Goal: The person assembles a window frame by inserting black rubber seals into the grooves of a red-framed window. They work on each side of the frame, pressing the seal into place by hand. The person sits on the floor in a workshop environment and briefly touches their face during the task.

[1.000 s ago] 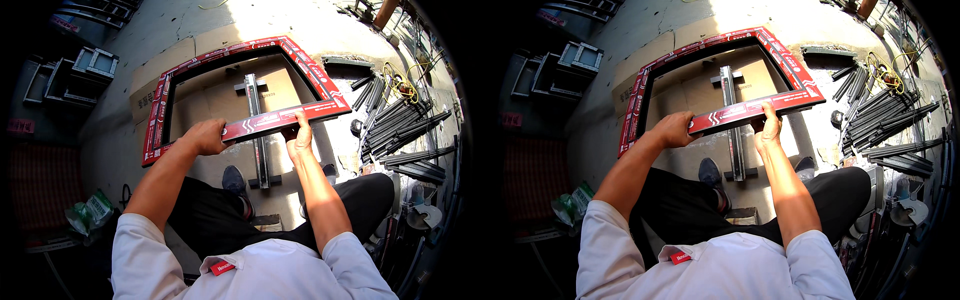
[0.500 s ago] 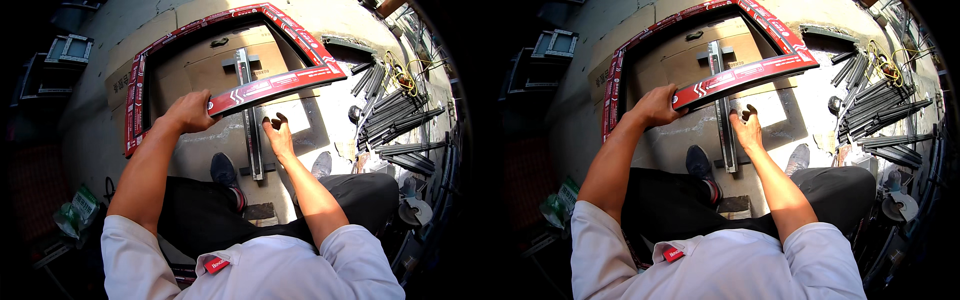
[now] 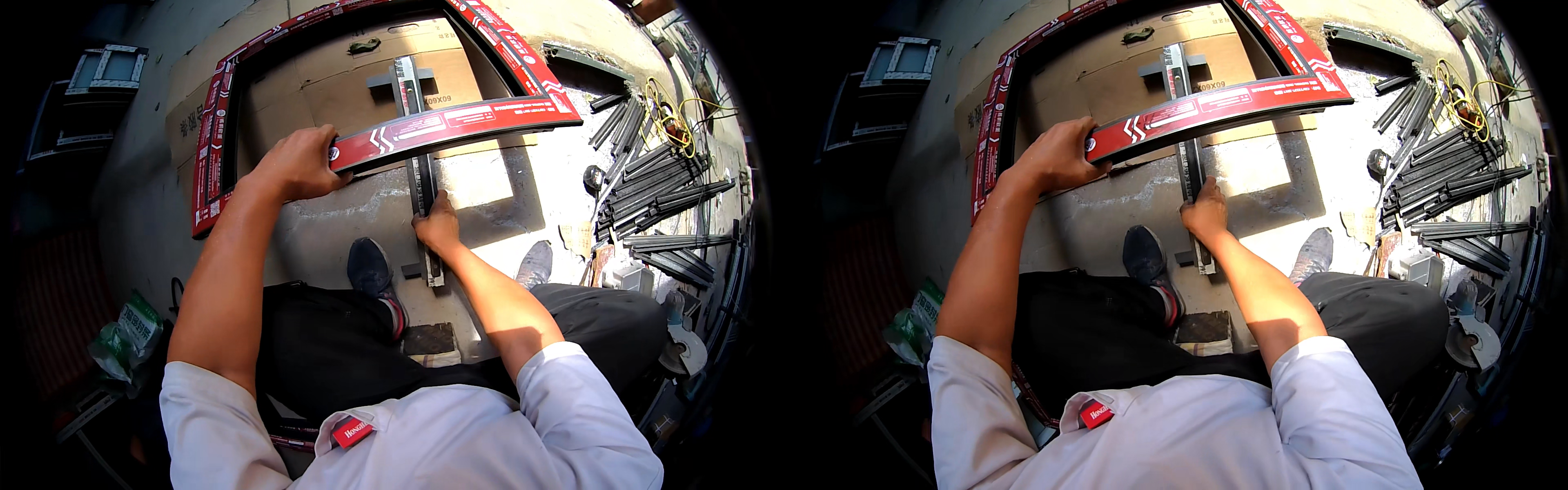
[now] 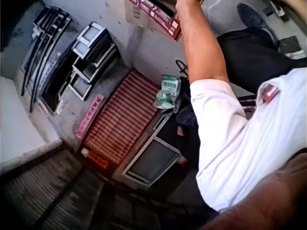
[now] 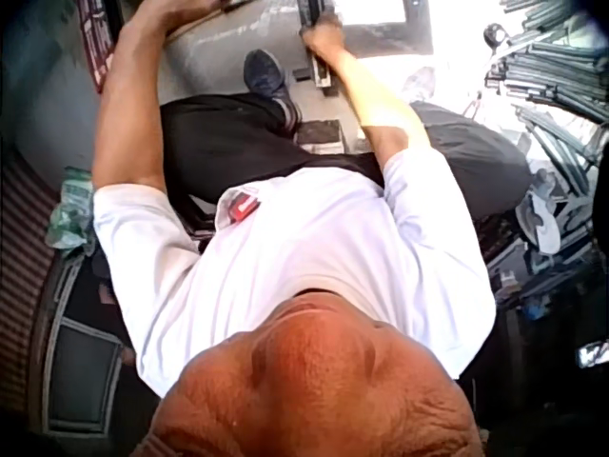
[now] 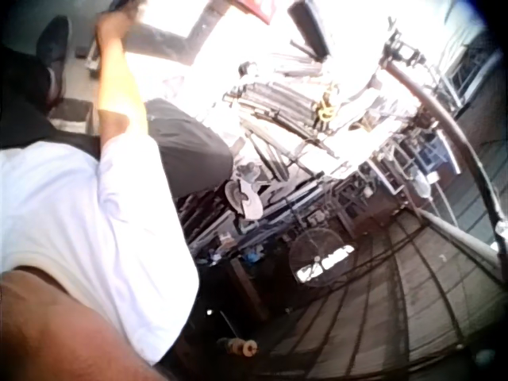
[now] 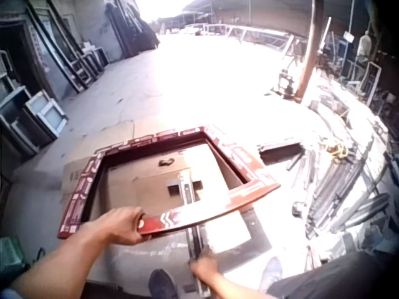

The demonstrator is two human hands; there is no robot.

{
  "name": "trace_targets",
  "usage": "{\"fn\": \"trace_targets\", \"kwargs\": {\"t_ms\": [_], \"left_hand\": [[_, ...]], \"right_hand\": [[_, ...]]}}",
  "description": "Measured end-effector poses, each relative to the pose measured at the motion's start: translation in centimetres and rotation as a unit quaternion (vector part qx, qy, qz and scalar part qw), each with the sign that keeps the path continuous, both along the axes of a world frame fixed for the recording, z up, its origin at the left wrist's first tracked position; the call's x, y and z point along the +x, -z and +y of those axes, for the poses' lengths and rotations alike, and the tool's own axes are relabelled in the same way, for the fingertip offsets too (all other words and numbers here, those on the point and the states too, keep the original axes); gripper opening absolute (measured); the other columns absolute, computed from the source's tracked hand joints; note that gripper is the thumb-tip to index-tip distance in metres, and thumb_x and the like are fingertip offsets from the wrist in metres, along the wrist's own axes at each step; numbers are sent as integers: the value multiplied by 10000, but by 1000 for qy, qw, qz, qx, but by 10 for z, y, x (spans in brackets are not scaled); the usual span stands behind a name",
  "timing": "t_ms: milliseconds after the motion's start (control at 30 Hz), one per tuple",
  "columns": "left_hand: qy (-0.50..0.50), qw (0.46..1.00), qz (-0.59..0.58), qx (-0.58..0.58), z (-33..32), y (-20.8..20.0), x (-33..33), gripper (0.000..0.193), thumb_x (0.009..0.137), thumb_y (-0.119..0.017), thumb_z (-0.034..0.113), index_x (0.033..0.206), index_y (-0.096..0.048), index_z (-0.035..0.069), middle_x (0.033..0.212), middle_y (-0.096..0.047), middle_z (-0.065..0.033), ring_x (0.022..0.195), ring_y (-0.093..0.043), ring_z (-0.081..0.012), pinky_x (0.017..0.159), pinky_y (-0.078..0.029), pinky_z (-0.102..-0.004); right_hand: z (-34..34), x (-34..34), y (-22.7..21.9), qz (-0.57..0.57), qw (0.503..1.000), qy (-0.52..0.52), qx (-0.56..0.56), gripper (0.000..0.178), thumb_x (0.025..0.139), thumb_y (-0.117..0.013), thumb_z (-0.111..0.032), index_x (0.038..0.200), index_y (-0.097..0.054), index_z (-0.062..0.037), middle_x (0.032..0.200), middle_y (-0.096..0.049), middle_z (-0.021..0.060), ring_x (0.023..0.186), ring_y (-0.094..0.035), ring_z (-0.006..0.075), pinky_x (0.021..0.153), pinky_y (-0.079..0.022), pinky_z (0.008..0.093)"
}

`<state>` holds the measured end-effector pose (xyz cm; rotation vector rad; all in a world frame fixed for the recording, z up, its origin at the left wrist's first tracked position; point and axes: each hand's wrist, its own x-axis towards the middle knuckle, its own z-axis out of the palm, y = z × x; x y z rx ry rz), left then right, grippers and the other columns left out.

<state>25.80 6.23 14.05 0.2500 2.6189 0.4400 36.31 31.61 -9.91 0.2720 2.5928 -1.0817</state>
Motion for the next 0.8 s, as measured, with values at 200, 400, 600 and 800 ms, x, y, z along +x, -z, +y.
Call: {"fn": "trace_targets", "kwargs": {"t_ms": [200,400,600,800], "left_hand": [[3,1000,4,-9,-9,3,5,532,788,-870,335,1143,-689,-17,1126,-737,-269,1112,-687,-463,959,-538,-484],[8,1000,-9,-6,-5,-3,2,541,787,-866,335,1167,-690,-7,1167,-740,-268,1145,-687,-455,983,-538,-489],[14,1000,3,13,-7,4,2,509,785,-882,275,1137,-684,-34,1095,-740,-276,1086,-698,-460,935,-537,-467],[2,1000,-10,-16,-7,0,3,543,788,-877,335,1163,-695,-12,1129,-754,-269,1128,-698,-458,982,-551,-476]], "right_hand": [[68,-25,-32,10,992,-88,94,536,841,-655,-15,1363,-544,-62,1268,-712,271,1219,-667,486,1007,-534,541],[126,-69,-39,38,942,-237,235,562,811,-679,20,1357,-588,-76,1300,-700,201,1242,-661,419,1044,-545,514],[119,-78,-25,56,953,-221,198,541,811,-694,10,1340,-609,-63,1259,-706,219,1217,-660,435,1070,-530,501],[140,-76,-31,142,946,-271,105,598,756,-653,89,1343,-665,-27,1320,-707,252,1225,-659,466,1065,-539,494]]}}
